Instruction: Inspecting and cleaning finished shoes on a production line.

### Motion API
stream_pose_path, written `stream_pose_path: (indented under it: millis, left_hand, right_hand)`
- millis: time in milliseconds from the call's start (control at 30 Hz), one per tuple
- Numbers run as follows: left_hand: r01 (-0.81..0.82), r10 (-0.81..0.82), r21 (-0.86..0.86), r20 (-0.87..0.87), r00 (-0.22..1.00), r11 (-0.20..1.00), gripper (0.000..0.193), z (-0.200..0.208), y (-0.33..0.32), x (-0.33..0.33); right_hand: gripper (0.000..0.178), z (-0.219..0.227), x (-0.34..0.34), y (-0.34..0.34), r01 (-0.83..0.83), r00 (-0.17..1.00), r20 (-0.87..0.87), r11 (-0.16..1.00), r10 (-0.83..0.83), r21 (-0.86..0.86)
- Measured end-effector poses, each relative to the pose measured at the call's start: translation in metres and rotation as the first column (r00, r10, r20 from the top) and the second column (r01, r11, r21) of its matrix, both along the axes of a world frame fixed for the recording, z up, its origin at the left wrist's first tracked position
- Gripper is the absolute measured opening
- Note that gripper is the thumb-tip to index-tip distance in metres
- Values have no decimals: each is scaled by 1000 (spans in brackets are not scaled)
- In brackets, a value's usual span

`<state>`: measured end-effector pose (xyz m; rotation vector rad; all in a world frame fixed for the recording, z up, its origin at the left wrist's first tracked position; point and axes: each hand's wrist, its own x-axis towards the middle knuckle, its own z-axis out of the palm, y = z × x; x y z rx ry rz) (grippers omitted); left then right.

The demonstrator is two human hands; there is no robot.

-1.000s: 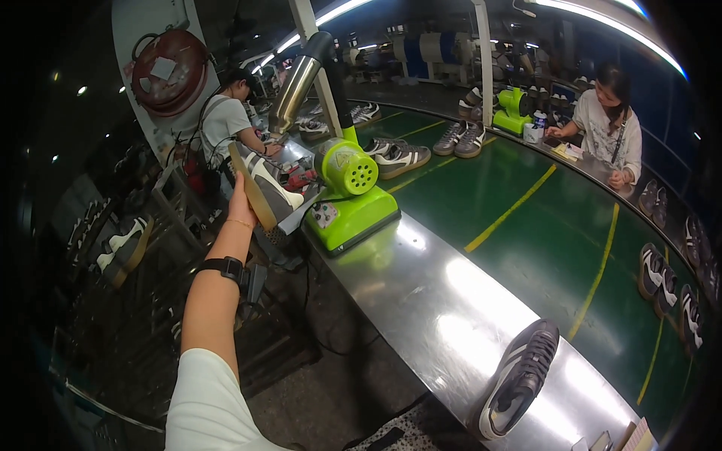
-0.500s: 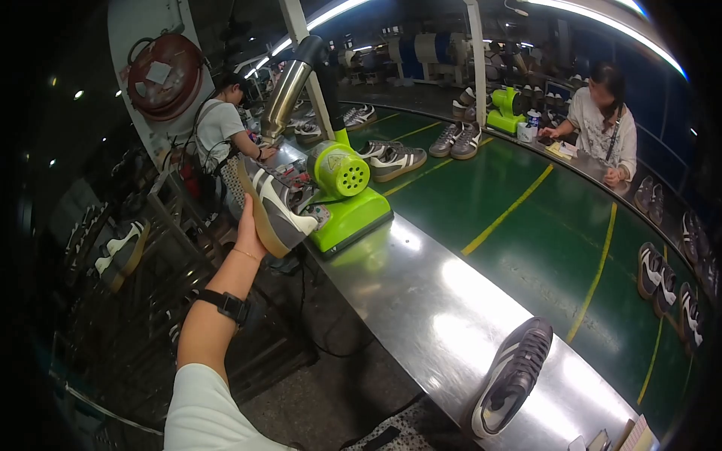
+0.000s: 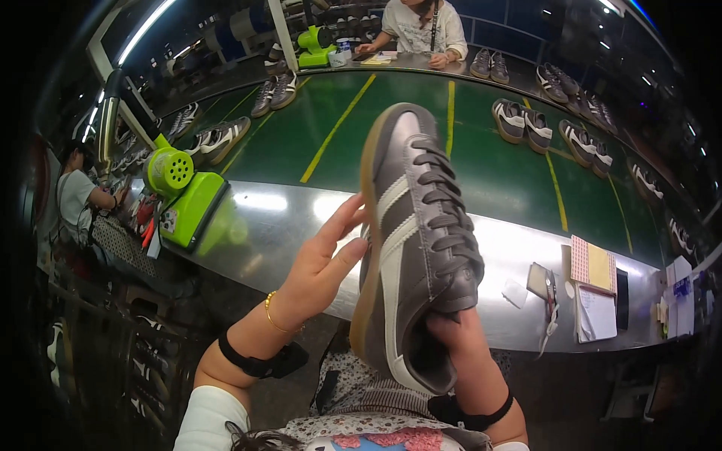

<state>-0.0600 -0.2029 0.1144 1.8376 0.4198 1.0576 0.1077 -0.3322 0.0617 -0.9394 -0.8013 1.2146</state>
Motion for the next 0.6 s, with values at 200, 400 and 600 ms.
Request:
stream_pose_path:
  millis: [200, 400, 600]
  left_hand:
    - [-283, 212, -160, -358, 909, 946, 65, -66, 16, -15]
    - [-264, 392, 310, -495, 775, 914, 58, -98, 10, 5]
    - [6, 547, 748, -490, 679, 664, 36, -67, -29, 21]
  right_hand:
    - [70, 17, 52, -29, 371, 811, 509, 927, -289, -65]
    - [76, -16, 28, -26, 306, -85, 995, 949, -56, 79]
    - [62, -35, 64, -30, 307, 715, 697, 918, -48, -251]
